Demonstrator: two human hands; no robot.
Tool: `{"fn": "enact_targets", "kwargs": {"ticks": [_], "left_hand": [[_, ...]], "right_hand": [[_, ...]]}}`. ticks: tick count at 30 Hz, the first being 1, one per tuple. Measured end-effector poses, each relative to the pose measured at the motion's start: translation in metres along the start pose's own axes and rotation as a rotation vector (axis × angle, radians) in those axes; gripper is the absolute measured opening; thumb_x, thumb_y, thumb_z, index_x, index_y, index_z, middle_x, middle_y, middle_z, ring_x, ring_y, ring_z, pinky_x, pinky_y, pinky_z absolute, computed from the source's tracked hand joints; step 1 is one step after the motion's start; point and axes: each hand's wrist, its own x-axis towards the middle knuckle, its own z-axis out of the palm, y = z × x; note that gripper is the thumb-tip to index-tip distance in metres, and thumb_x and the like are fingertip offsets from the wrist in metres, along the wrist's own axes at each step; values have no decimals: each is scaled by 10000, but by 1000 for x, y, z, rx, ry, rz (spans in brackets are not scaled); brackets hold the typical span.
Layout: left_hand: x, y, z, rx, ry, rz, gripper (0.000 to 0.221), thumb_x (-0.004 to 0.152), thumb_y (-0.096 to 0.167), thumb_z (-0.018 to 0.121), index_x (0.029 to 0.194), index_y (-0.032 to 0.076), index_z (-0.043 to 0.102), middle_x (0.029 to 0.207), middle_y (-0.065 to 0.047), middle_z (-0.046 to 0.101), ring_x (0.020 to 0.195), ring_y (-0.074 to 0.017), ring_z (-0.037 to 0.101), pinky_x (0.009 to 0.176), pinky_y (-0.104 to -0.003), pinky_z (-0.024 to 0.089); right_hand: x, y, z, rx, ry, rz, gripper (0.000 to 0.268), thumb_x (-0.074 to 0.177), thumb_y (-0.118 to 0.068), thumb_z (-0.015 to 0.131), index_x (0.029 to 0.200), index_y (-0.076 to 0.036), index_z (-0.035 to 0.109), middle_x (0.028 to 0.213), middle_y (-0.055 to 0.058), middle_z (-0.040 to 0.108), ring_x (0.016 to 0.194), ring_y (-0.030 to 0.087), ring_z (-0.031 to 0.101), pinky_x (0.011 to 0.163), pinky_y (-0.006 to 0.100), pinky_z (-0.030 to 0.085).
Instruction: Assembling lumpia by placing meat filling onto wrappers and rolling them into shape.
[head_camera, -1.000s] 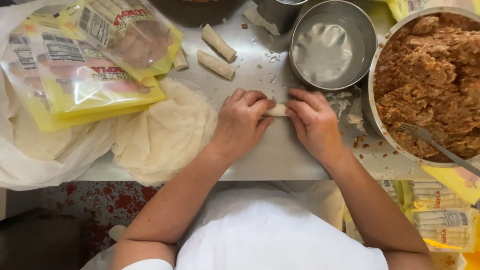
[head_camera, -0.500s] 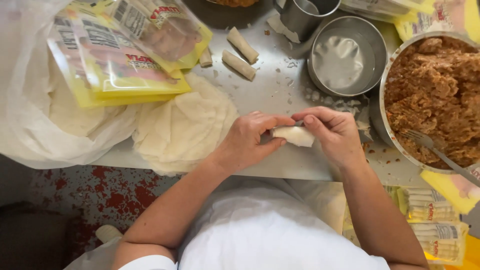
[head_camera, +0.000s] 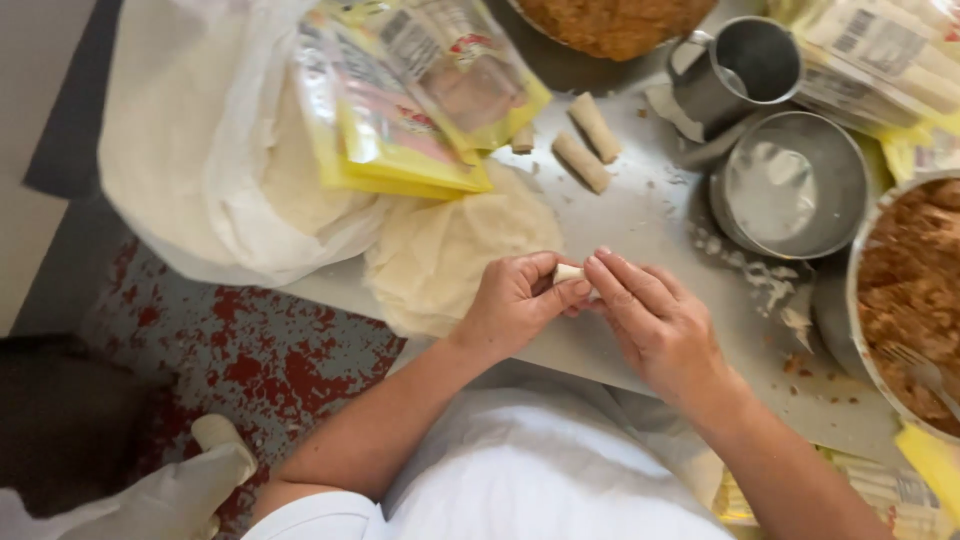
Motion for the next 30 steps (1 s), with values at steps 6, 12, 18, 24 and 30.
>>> {"fn": "enact_targets", "kwargs": {"ticks": [6,12,18,24,30], "left_hand": [[-29,32,-44,575,249,317,678,885,287,832,1450,21,569,1022,-262,757,927,-404,775,797,-477,656],[-39,23,-97,1367,498,450,536,843,320,836,1291,77,670,1193,-138,648,1115,-352,629,979,-458,523],[-30,15,-104,1489,570,549,138,926,189,731,1047,124,715,1078,-52,657,1005,-247,663,905,-357,542],[-50,77,-86,885,487,290,38,921,159,607,905,126,619,931,-97,769,872,-312,765,764,-357,612],[-45,87,-65,-113,190,46,180,883,265,554,892,90,514,1187,-238,761,1004,-221,685,775,-282,522]], "right_hand": [[48,60,27,-162,30,-50,182,878,-85,846,1054,-46,822,767,110,719,759,298,694,699,425,591],[92,107,64,-207,114,-13,272,900,-154,936,1080,-68,750,1091,142,741,956,330,683,786,421,591],[80,43,100,150,-6,23,288,870,-267,887,1004,-78,716,889,105,664,857,349,663,760,467,564],[62,47,81,352,-52,378,184,883,-59,775,1015,-187,784,811,26,727,747,179,695,713,292,554],[27,22,55,792,49,629,175,980,-132,743,1145,-74,758,866,53,711,730,97,636,738,263,572]]}}
